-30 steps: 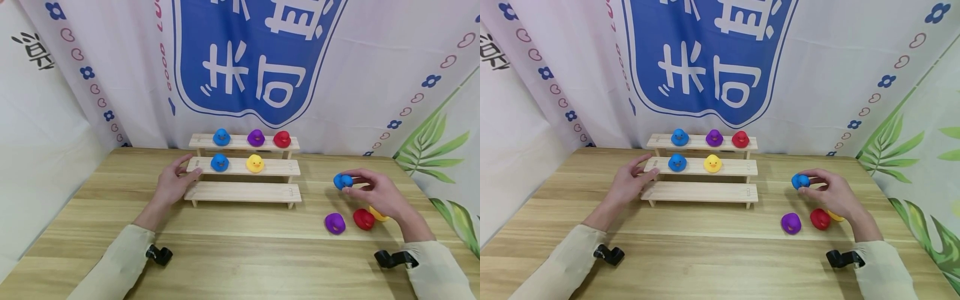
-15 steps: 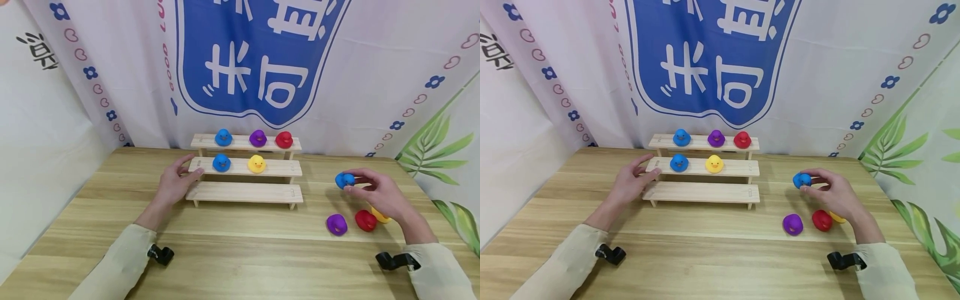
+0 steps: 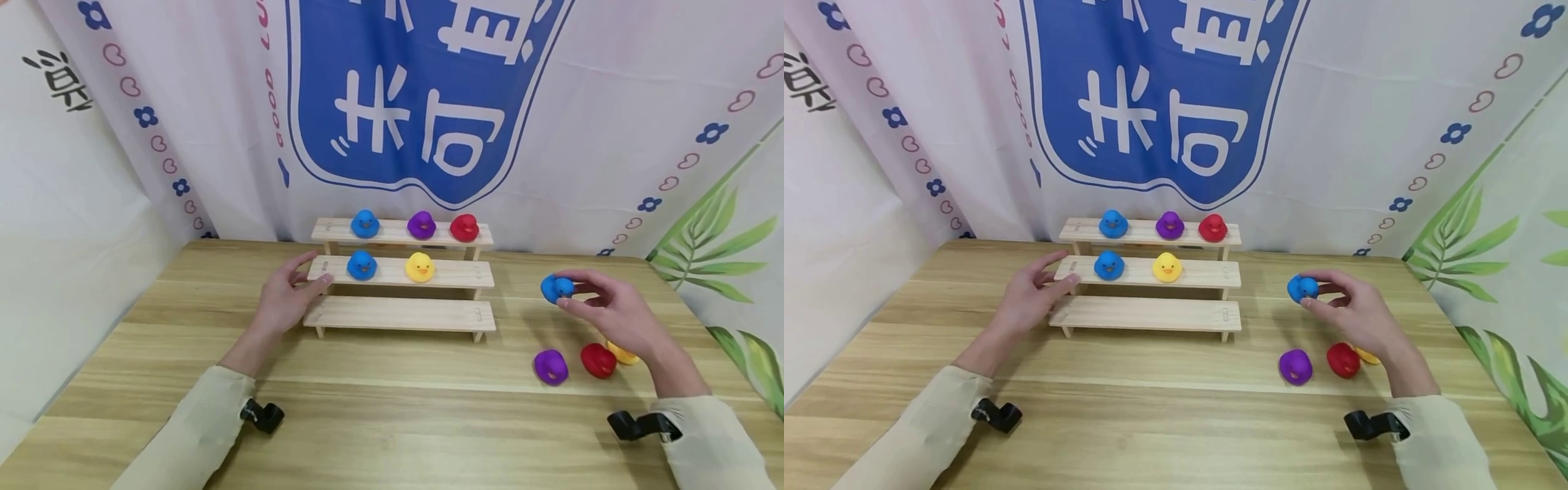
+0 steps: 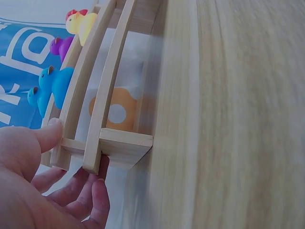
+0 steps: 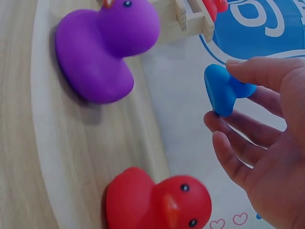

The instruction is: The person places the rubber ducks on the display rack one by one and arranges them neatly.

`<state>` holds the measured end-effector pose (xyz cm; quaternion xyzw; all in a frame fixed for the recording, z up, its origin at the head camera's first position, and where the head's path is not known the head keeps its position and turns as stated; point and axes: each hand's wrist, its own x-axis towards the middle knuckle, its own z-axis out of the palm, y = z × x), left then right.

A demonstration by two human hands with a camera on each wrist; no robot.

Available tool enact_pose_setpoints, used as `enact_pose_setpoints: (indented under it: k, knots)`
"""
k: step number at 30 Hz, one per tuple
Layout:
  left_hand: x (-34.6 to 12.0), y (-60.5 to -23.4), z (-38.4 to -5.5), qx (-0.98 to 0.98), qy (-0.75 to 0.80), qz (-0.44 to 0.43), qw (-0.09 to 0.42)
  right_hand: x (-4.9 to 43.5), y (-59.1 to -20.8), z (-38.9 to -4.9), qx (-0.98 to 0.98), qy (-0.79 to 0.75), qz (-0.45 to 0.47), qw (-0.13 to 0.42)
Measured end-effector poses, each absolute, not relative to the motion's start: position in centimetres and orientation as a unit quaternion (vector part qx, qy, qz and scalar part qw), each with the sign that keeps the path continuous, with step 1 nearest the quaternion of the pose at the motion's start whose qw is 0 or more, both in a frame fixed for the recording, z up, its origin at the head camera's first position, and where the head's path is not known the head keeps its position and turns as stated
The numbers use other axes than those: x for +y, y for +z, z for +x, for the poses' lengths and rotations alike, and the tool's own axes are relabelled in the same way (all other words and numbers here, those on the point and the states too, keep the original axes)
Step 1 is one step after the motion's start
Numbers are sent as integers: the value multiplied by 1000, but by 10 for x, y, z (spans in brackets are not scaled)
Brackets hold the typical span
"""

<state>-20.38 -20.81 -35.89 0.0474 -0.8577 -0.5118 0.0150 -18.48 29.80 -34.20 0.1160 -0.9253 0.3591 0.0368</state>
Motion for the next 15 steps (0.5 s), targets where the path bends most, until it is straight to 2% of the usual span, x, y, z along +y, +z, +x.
enact_pose_setpoints:
  k: [7, 15]
  knots:
    - [-208, -359, -205, -860, -508, 47, 21, 282, -334, -187, -921, 378, 90, 31]
    - [-208, -360, -204, -860, -508, 45, 22, 263, -329, -192, -909, 391, 132, 52]
